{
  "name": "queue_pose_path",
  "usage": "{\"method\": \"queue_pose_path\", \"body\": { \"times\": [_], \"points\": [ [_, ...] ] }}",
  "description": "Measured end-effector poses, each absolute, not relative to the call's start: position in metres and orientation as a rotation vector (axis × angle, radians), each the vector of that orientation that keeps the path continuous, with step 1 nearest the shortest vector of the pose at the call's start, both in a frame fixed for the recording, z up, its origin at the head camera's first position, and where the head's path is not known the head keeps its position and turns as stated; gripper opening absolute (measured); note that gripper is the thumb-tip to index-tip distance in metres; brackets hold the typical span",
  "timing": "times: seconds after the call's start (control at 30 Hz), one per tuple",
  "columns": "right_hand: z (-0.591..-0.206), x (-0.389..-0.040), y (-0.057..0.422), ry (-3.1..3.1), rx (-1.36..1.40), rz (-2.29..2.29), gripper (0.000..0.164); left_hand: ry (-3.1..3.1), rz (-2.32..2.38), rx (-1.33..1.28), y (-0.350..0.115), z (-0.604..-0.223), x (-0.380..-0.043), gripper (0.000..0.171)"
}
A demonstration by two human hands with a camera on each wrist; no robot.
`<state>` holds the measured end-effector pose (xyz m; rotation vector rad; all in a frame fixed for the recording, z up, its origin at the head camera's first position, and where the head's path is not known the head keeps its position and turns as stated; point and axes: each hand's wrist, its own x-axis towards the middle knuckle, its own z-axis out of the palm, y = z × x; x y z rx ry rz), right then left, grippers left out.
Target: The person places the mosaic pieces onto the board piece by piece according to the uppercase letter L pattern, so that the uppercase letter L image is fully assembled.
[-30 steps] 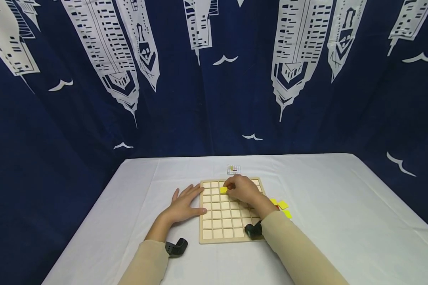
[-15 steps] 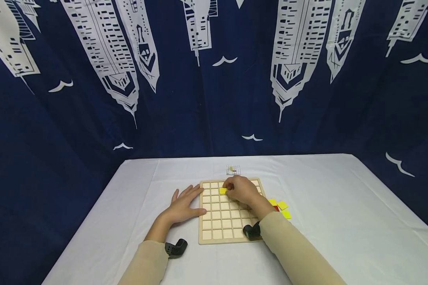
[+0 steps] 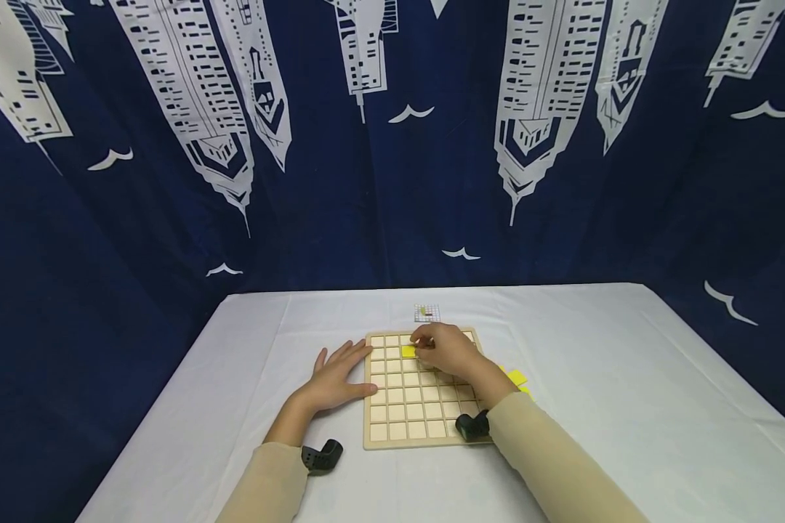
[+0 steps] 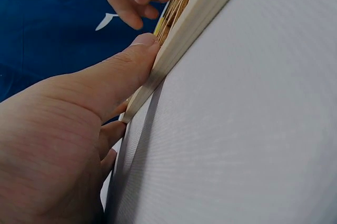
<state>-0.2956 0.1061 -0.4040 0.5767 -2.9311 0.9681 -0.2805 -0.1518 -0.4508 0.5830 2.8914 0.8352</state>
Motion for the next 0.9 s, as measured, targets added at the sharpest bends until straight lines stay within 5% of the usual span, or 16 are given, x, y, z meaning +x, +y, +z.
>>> {"method": "queue_pose_path", "body": {
  "times": [0.9],
  "points": [
    [-0.395,-0.267,0.196,-2.685,0.391,1.237,0.026,2.821,0.883,0.581,-0.153,-0.448,-0.279,0.078]
  ]
}}
